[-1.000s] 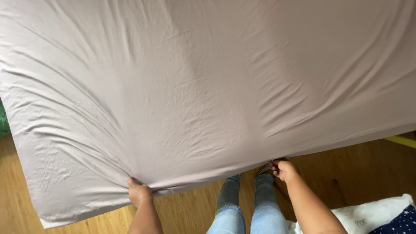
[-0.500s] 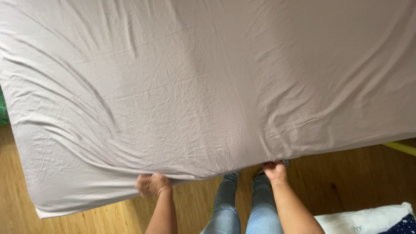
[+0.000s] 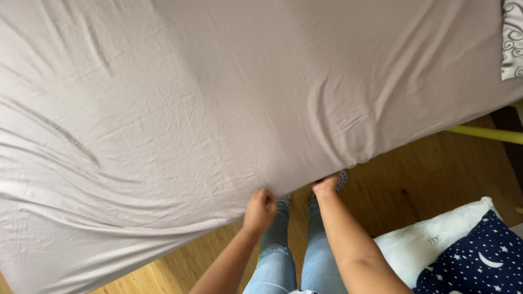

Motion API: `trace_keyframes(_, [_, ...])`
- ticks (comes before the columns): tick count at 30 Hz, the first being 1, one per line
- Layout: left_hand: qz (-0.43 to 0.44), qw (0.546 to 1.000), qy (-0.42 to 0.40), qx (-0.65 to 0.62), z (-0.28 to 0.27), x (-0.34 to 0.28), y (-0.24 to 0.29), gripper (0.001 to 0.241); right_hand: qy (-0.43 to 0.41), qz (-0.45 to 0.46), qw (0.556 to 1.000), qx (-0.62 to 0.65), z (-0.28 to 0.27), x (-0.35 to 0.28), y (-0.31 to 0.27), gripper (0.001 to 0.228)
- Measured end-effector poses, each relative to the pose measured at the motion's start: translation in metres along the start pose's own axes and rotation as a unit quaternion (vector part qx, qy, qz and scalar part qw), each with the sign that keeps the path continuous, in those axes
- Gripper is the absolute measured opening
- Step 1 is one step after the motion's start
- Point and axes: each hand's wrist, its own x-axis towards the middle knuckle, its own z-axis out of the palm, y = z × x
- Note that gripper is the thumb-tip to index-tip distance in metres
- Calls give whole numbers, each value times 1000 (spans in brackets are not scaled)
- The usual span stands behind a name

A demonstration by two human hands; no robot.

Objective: The person puts a patterned pillowcase onto a pillow by hand, smoothing the fabric and adjusting the corners. They then straighten the bed sheet and pick up a second pillow with a star pattern.

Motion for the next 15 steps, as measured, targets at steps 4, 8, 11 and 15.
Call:
trace_keyframes(4, [171, 980, -29, 99, 16, 6, 25, 21, 29, -6, 999, -24, -12, 8, -8, 61])
trace_keyframes(8, [168, 969, -122, 134, 33, 22, 33, 20, 26, 18, 999, -35, -26, 15, -14, 54])
trace_keyframes(11, [145, 970, -129, 149, 28, 32, 54, 23, 38, 49, 998, -33, -18, 9, -20, 53])
trace_keyframes(15, [258, 937, -63, 225, 25, 41, 76, 30, 71, 45, 994, -68, -60, 25, -14, 52])
